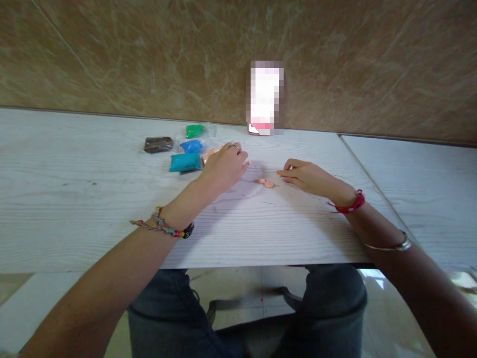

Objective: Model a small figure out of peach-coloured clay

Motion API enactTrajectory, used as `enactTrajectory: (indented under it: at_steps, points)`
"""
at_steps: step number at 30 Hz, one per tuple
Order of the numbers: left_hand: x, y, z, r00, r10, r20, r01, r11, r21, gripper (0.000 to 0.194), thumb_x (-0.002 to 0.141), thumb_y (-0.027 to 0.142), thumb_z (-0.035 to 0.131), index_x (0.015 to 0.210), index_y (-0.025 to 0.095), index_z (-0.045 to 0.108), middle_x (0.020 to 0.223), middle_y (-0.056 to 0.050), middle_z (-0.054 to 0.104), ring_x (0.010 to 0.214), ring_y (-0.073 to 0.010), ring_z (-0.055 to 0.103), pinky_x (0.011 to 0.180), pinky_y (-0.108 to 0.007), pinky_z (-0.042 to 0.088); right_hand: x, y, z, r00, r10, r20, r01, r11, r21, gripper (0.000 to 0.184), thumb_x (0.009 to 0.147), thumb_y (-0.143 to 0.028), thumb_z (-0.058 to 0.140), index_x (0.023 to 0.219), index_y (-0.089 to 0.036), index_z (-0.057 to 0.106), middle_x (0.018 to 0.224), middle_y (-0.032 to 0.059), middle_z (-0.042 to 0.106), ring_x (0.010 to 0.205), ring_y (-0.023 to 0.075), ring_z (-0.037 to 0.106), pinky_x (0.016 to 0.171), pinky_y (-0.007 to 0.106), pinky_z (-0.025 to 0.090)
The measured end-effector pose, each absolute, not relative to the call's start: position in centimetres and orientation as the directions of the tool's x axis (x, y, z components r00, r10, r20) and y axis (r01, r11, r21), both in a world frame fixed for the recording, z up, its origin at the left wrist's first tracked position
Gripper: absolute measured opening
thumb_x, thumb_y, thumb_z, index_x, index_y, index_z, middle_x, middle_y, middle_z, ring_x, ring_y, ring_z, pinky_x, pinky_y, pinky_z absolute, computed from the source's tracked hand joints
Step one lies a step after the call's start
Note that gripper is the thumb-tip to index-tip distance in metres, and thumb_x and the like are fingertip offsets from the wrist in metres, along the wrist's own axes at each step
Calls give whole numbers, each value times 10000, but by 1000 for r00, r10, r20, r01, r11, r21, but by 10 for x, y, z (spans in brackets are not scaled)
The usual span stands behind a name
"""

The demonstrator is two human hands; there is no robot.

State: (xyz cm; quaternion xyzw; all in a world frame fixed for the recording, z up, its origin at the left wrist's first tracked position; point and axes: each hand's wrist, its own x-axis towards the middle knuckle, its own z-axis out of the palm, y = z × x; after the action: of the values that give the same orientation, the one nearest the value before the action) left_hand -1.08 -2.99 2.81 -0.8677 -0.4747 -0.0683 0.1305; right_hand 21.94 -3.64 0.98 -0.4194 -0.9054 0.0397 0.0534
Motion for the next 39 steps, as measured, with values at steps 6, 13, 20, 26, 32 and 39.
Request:
enactTrajectory:
  at_steps: [6, 13, 20, 26, 32, 39]
  points:
    - [-12, -29, 26, 547, 800, 246, 837, -518, -176, 320, 890, 259, 348, 998, 110, 611, 1013, -108, 564, 991, -216, 509, 742, -314, 414, 221, -37, 15, -637, 770, 44, 770, 638, -17, 357, 910, -287, 343, 1115, -150, 602, 1055, 97, 568, 715, 126, 552, 617, 259, 376]
    - [-13, -27, 22, 564, 790, 242, 825, -528, -200, 301, 877, 249, 370, 985, 115, 617, 1008, -105, 564, 988, -220, 508, 740, -319, 414, 220, -43, 22, -682, 731, 19, 731, 682, 22, 334, 916, -282, 340, 1120, -175, 581, 1085, 81, 566, 745, 121, 547, 593, 248, 338]
    - [-13, -24, 19, 559, 794, 237, 829, -526, -192, 285, 865, 250, 395, 1000, 121, 611, 1017, -98, 561, 979, -215, 507, 751, -319, 420, 218, -47, 27, -716, 698, -26, 696, 716, 46, 310, 921, -264, 339, 1074, -186, 598, 1042, 58, 579, 716, 108, 529, 560, 243, 294]
    - [-14, -25, 20, 547, 800, 244, 836, -514, -190, 287, 865, 255, 400, 1014, 121, 605, 1027, -96, 555, 980, -207, 502, 754, -308, 420, 215, -51, 27, -717, 696, -35, 694, 718, 54, 287, 910, -233, 367, 998, -173, 633, 965, 53, 594, 649, 93, 497, 554, 244, 271]
    - [-16, -23, 19, 550, 799, 243, 835, -516, -190, 270, 852, 250, 426, 1001, 116, 608, 1019, -101, 554, 982, -216, 500, 724, -305, 421, 213, -46, 20, -662, 746, 75, 746, 665, -37, 296, 898, -232, 398, 944, -138, 675, 922, 75, 606, 651, 99, 499, 587, 246, 307]
    - [-16, -22, 20, 554, 790, 264, 833, -523, -182, 289, 865, 245, 404, 1026, 105, 599, 1021, -109, 548, 988, -212, 491, 732, -296, 420, 213, -42, 20, -623, 765, 163, 748, 644, -161, 223, 846, -217, 488, 845, -135, 694, 835, 61, 610, 711, 117, 533, 629, 236, 348]
